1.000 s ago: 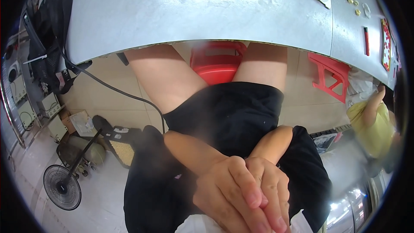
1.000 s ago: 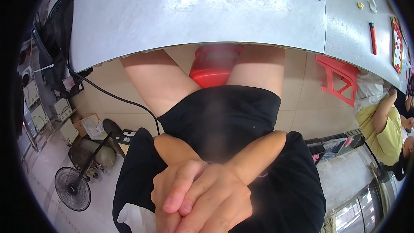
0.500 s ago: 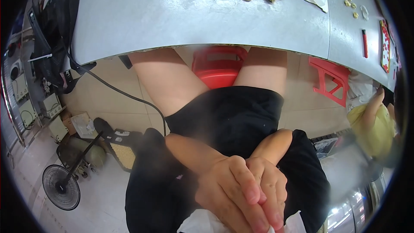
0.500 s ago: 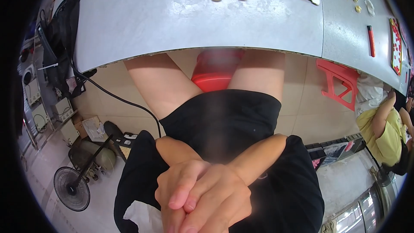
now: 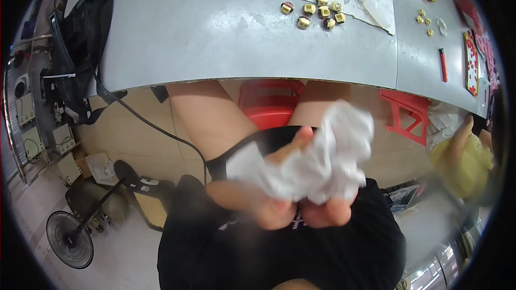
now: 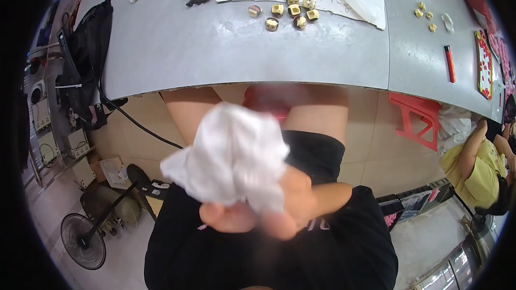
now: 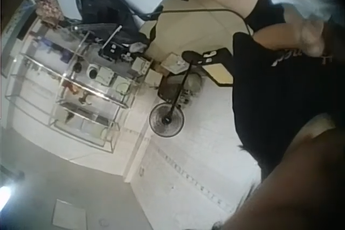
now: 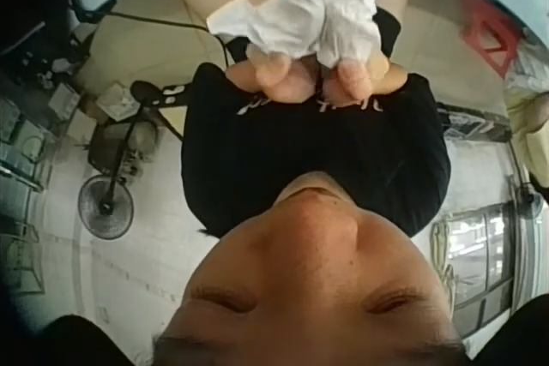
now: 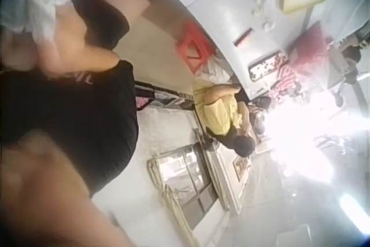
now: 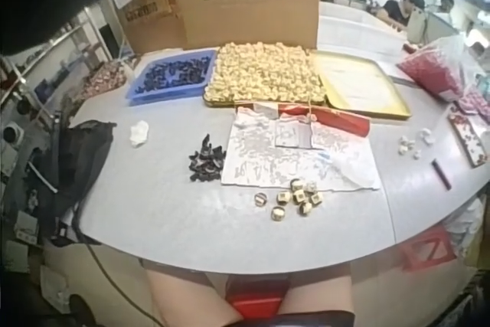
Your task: Assembling small toy components by applying glue from a bottle to black plastic pieces and attaching small yellow toy heads.
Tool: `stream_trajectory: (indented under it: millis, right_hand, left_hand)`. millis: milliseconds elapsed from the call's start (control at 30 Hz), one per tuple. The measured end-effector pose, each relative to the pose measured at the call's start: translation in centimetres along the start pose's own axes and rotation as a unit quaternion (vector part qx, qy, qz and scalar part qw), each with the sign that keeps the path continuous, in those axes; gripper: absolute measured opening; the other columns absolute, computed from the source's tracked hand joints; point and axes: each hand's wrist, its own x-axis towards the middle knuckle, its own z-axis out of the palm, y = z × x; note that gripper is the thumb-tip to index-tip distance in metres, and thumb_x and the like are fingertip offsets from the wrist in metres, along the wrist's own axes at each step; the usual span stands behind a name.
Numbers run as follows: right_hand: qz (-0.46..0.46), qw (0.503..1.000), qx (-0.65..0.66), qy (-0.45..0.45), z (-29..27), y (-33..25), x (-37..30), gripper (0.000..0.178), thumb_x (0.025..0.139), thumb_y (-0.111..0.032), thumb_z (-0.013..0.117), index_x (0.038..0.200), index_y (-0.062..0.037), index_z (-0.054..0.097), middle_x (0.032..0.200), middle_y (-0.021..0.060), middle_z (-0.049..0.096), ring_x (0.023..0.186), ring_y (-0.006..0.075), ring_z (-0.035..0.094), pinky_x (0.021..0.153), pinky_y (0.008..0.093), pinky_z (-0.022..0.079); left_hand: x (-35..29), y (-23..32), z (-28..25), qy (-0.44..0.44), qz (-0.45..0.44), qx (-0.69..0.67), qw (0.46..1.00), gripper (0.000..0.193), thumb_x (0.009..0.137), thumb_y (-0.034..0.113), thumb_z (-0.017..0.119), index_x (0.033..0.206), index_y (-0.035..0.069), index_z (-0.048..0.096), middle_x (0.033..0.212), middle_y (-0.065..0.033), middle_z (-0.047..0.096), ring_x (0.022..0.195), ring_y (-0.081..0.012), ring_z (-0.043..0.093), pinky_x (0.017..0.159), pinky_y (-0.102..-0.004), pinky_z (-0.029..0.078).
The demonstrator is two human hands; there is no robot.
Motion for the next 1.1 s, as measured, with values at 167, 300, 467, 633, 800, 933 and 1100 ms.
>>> stream_trajectory:
  millis: [167, 300, 467, 633, 800, 933, 1100]
  right_hand:
    - [0.382, 0.899, 0.041, -0.213, -2.3, -1.1, 5.5, 0.071, 0.086, -0.044, 0.042, 0.138, 0.0012, 0.026, 0.140, 0.0159, 0.035, 0.128, 0.0271, 0.036, 0.107, 0.0395, 0.026]
    - [0.363, 0.918, -0.054, -0.150, -2.6, -0.5, 6.0, 0.064, 0.088, -0.042, 0.041, 0.137, -0.0009, 0.031, 0.139, 0.0105, 0.038, 0.128, 0.0246, 0.036, 0.107, 0.0395, 0.025]
    - [0.322, 0.935, -0.044, -0.140, -3.3, -0.1, 6.8, 0.057, 0.091, -0.038, 0.036, 0.135, -0.0016, 0.036, 0.137, 0.0092, 0.041, 0.128, 0.0239, 0.036, 0.107, 0.0398, 0.026]
    - [0.288, 0.944, -0.075, -0.145, -3.9, -0.1, 7.0, 0.066, 0.089, -0.040, 0.035, 0.134, 0.0079, 0.032, 0.140, 0.0150, 0.036, 0.131, 0.0255, 0.031, 0.108, 0.0377, 0.020]
    - [0.114, 0.915, -0.191, -0.337, -4.8, -0.4, 7.9, 0.065, 0.083, -0.030, 0.052, 0.129, 0.0133, 0.036, 0.134, 0.0281, 0.038, 0.123, 0.0383, 0.040, 0.103, 0.0426, 0.029]
    - [-0.029, 0.823, -0.348, -0.447, -4.1, 0.0, 8.9, 0.076, 0.071, -0.012, 0.071, 0.131, 0.0141, 0.032, 0.134, 0.0324, 0.035, 0.124, 0.0443, 0.038, 0.102, 0.0419, 0.031]
    - [0.067, 0.863, -0.346, -0.362, -4.0, 0.4, 9.9, 0.056, 0.085, 0.005, 0.052, 0.135, 0.0067, 0.027, 0.131, 0.0194, 0.044, 0.116, 0.0225, 0.049, 0.094, 0.0309, 0.040]
  left_hand:
    - [2.2, -1.2, -0.8, 0.165, 0.159, -0.108, 0.967, 0.057, 0.081, 0.013, 0.047, 0.135, 0.003, 0.035, 0.133, -0.0100, 0.045, 0.121, -0.0178, 0.043, 0.099, -0.0336, 0.034]
    - [3.3, 0.6, -1.0, 0.248, 0.056, 0.109, 0.961, 0.061, 0.082, 0.023, 0.048, 0.137, 0.004, 0.031, 0.135, -0.0120, 0.041, 0.124, -0.0264, 0.040, 0.102, -0.0401, 0.032]
    - [3.6, 1.1, -1.2, 0.240, 0.051, 0.157, 0.957, 0.064, 0.081, 0.028, 0.048, 0.137, 0.003, 0.029, 0.133, -0.0115, 0.042, 0.124, -0.0266, 0.039, 0.103, -0.0407, 0.031]
    - [4.3, 1.1, -0.8, 0.238, 0.071, 0.232, 0.940, 0.066, 0.084, 0.030, 0.048, 0.137, -0.002, 0.026, 0.133, -0.0122, 0.041, 0.126, -0.0265, 0.038, 0.102, -0.0391, 0.031]
    - [1.1, 0.9, -2.5, 0.257, 0.052, 0.108, 0.959, 0.083, 0.076, 0.035, 0.054, 0.143, 0.007, 0.013, 0.144, -0.0088, 0.024, 0.130, -0.0251, 0.029, 0.106, -0.0414, 0.029]
    - [2.5, 2.2, -3.2, 0.026, 0.012, 0.368, 0.929, 0.075, 0.086, 0.047, 0.034, 0.138, -0.005, 0.019, 0.143, -0.0207, 0.022, 0.131, -0.0336, 0.024, 0.105, -0.0443, 0.021]
    - [5.4, 5.7, -1.4, -0.072, 0.020, 0.764, 0.641, 0.050, 0.090, 0.036, 0.045, 0.121, -0.003, 0.050, 0.135, -0.0247, 0.030, 0.114, -0.0358, 0.034, 0.100, -0.0440, 0.023]
